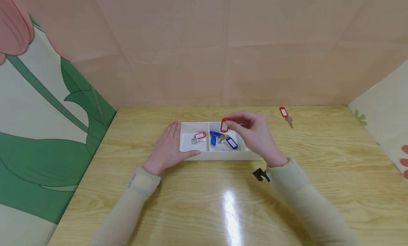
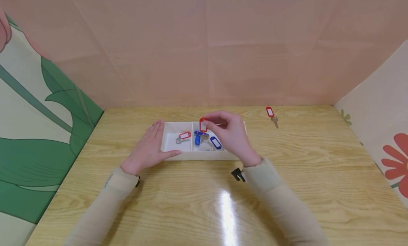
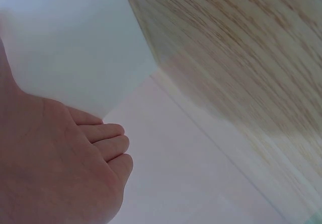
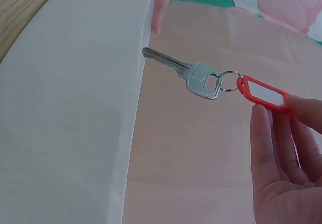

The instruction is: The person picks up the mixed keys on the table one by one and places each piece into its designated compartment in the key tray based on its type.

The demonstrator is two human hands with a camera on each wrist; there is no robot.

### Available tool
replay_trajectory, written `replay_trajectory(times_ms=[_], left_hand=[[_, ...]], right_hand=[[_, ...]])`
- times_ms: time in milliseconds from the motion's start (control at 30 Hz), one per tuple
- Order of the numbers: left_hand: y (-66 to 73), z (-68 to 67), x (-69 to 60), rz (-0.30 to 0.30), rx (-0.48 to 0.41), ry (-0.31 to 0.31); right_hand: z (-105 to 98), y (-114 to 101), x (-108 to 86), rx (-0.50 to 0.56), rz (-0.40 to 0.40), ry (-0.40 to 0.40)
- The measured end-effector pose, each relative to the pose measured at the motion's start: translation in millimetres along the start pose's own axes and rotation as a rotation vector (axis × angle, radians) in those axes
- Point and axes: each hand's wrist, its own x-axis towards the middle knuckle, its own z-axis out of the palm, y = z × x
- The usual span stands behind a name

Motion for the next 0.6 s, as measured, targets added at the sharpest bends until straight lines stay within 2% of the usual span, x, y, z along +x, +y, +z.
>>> replay_trajectory(times_ms=[600], left_hand=[[-0.3, -0.3, 0.7, -0.003, -0.011, 0.003]], right_hand=[[20, 4, 5.2, 0.031, -0.004, -0.019]])
